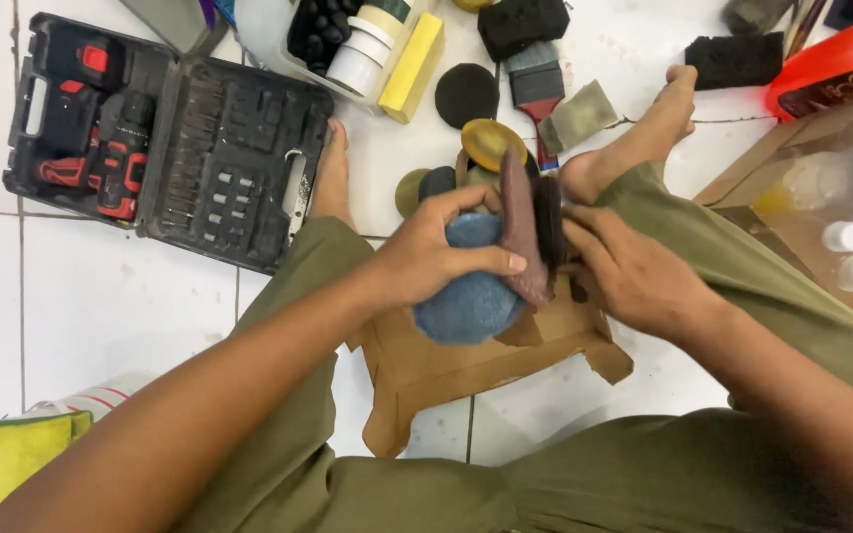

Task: The person sits on a tiled floor and organizes various tools and supplies. They pick up items such as a scraper, pliers, and a hammer, placing them into a wooden crate. They also sort through a cardboard box containing sanding discs and sponges, arranging them neatly.

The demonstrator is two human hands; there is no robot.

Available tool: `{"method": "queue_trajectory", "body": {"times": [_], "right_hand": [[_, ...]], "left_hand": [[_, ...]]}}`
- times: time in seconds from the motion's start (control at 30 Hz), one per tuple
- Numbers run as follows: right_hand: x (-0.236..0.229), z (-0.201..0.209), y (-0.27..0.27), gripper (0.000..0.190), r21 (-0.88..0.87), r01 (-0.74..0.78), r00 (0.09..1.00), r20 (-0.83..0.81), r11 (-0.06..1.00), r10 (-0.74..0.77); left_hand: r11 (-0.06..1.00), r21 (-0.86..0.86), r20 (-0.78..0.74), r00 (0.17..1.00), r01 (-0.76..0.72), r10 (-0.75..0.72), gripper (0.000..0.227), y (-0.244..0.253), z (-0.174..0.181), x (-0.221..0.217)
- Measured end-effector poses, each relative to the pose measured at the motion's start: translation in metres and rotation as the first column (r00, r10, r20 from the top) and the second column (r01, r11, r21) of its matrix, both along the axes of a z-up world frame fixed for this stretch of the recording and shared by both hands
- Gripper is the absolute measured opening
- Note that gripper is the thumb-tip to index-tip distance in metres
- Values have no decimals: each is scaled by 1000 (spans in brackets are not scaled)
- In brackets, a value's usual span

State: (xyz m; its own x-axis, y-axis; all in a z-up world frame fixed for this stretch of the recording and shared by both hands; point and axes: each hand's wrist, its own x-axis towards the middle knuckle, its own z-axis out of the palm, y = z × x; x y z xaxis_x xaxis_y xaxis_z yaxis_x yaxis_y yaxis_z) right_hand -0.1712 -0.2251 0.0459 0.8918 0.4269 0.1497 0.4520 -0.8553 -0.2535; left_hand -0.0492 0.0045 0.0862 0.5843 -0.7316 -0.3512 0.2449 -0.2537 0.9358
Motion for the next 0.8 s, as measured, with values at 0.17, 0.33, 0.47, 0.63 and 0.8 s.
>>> {"method": "queue_trajectory", "body": {"times": [0.17, 0.33, 0.47, 0.63, 0.8], "right_hand": [[87, -8, -25, 61, -371, -16, 966, 236, 929, 111], [147, -63, -12, 61, -335, -60, 981, -192, 940, -5], [153, -127, 6, 49, -395, -203, 964, -243, 896, 111], [133, -133, 16, 56, -396, -154, 969, -241, 905, 60], [137, -73, 14, 73, -314, -18, 878, -459, 949, -135]], "left_hand": [[997, 67, 123, 992, -47, 38, 38, -6, -18, 78], [945, 316, 223, 975, -83, 11, 47, -4, -132, 127], [844, 533, 96, 995, -60, 10, 55, 2, -177, 114], [824, 565, 98, 995, -47, -11, 57, 5, -156, 95], [687, 723, 252, 954, -74, -162, 72, -1, -104, 87]]}}
